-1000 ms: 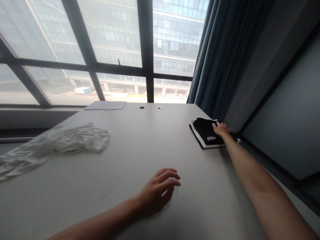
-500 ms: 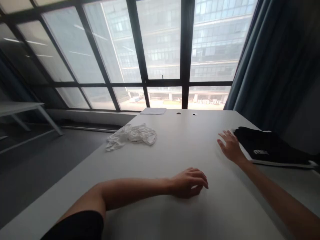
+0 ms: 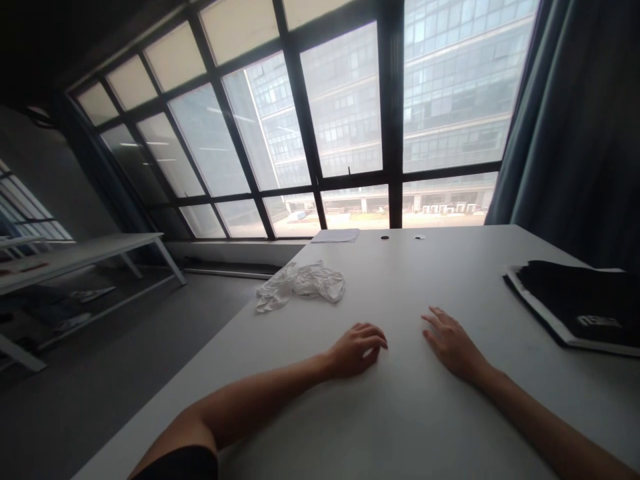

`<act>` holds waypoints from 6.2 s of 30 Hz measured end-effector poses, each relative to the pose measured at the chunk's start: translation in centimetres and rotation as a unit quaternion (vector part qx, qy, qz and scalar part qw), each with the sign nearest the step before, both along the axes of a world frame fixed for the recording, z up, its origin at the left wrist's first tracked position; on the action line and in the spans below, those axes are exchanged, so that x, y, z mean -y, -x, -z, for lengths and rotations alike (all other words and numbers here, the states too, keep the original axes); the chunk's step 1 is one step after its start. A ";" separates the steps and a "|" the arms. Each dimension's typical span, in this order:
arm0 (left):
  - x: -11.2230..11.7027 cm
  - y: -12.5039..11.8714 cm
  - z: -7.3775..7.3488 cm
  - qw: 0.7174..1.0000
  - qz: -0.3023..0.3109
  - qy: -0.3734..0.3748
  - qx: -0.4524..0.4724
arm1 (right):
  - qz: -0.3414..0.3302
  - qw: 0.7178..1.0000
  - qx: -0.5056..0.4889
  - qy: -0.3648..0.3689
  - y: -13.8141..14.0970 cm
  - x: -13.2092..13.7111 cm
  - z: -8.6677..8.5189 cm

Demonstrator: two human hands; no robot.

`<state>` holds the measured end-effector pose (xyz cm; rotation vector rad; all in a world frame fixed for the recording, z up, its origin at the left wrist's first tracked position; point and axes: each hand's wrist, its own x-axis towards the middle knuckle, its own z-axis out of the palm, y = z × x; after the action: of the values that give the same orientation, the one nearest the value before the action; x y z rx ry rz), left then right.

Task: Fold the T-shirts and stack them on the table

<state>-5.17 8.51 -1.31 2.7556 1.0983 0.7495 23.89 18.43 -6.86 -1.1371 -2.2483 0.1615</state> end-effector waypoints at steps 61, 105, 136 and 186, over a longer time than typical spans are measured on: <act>-5.5 3.7 -0.6 0.943 -0.315 0.093 0.047 | 0.044 0.991 0.114 -0.054 -1.1 3.1 -4.9; -5.6 4.4 -0.6 0.914 -0.401 0.043 -0.047 | -0.105 0.987 -0.109 -0.055 -2.6 2.1 -4.6; -9.4 1.2 -1.5 0.995 0.016 0.093 -0.012 | -0.104 0.994 0.030 -0.035 -1.5 3.1 -5.3; -10.4 1.1 -0.9 0.992 -0.099 0.076 -0.006 | -0.034 0.998 0.049 -0.003 -3.2 3.4 -5.6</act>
<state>-6.31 18.89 -0.42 2.5567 1.3838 0.6394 27.11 15.02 -1.26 -1.0862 -2.3735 0.1291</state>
